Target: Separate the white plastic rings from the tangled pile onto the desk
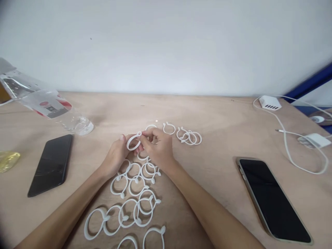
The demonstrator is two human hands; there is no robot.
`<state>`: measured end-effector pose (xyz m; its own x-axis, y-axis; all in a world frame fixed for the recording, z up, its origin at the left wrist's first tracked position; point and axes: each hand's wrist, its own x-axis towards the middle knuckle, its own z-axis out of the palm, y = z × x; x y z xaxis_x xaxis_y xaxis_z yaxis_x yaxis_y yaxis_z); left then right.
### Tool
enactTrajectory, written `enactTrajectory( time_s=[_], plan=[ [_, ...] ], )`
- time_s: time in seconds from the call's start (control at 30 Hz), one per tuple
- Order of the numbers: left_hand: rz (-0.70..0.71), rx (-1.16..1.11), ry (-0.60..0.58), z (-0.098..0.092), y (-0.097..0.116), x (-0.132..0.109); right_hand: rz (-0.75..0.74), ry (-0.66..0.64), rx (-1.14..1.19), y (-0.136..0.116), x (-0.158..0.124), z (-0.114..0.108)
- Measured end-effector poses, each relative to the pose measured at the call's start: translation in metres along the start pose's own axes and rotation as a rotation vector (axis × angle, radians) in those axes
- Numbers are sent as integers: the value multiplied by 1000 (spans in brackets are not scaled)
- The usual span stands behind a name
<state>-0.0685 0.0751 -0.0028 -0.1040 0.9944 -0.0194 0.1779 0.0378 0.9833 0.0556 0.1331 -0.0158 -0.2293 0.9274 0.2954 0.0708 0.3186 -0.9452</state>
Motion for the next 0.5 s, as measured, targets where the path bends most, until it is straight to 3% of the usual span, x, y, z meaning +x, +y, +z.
enactTrajectory(
  time_s=[0.27,0.5],
  plan=[
    [41,118,63,-1,-4,0,98,-111,183,-2,5,-7],
    [114,217,-33,0,-6,-4,15,-264,-9,1,2,-6]
  ],
)
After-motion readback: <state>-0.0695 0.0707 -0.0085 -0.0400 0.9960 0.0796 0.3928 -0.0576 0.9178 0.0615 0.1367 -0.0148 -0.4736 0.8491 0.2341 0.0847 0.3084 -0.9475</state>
